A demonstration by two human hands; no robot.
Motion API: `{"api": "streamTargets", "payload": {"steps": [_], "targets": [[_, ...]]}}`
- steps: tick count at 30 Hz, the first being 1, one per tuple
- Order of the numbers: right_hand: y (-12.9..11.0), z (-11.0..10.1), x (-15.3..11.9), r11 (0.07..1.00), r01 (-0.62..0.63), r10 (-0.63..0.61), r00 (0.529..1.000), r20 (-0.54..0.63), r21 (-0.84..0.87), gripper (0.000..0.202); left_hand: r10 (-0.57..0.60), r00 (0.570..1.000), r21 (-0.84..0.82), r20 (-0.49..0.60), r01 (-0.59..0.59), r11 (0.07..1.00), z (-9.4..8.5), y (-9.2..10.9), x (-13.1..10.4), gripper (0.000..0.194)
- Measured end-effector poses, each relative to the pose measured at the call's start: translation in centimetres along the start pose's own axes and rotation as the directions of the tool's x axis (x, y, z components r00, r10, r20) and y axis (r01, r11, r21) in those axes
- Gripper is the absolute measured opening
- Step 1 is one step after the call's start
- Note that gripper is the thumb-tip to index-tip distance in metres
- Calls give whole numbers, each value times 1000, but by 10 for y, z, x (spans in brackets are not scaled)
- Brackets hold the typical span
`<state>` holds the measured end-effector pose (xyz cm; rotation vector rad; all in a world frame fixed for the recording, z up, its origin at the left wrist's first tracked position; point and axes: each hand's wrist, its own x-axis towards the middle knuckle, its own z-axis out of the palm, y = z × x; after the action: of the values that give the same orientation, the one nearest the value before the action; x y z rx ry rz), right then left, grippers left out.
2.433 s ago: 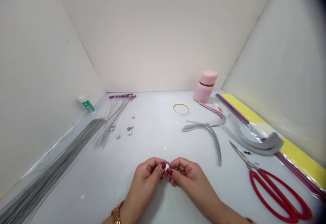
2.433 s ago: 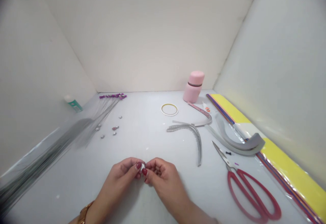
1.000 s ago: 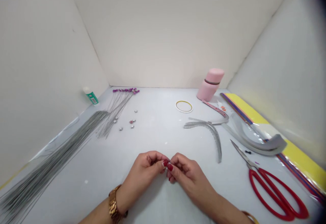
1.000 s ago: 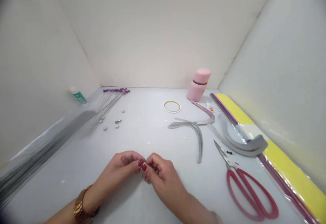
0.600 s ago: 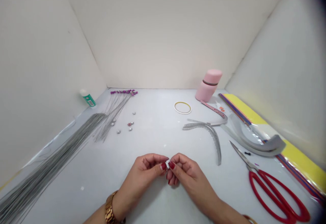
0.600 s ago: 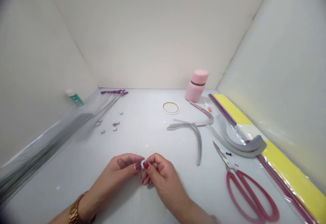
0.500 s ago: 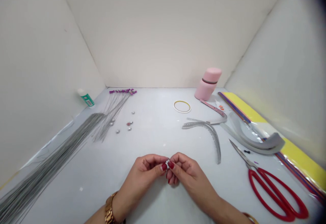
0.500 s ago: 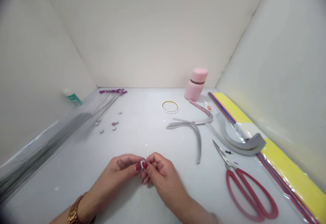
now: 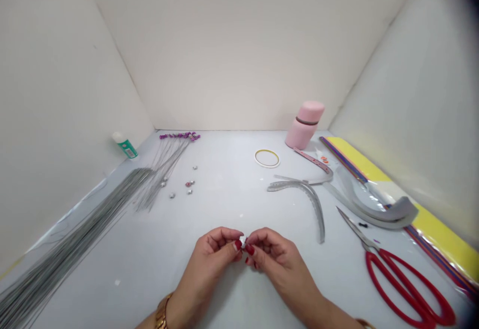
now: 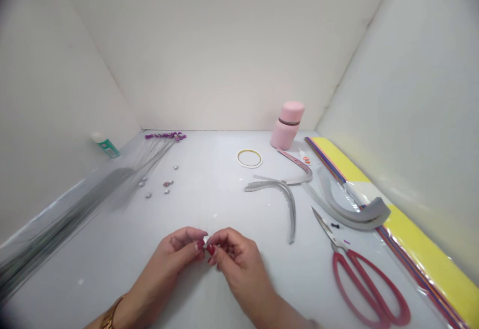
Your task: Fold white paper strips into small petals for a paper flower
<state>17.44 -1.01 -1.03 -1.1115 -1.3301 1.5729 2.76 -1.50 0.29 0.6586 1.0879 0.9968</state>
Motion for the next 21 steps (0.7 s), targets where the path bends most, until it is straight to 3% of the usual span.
{"api": "streamTargets", "payload": {"steps": [8,21], "targets": [[-3,0,1,996,-34,36,999,-22,83,12,16,1000,23,18,-17,1000,-2,-2,0,7],[-6,3,1,992,-109,115,989,-91,69,15,62,998,93,-18,-60,994,0,-1,0,9]]}}
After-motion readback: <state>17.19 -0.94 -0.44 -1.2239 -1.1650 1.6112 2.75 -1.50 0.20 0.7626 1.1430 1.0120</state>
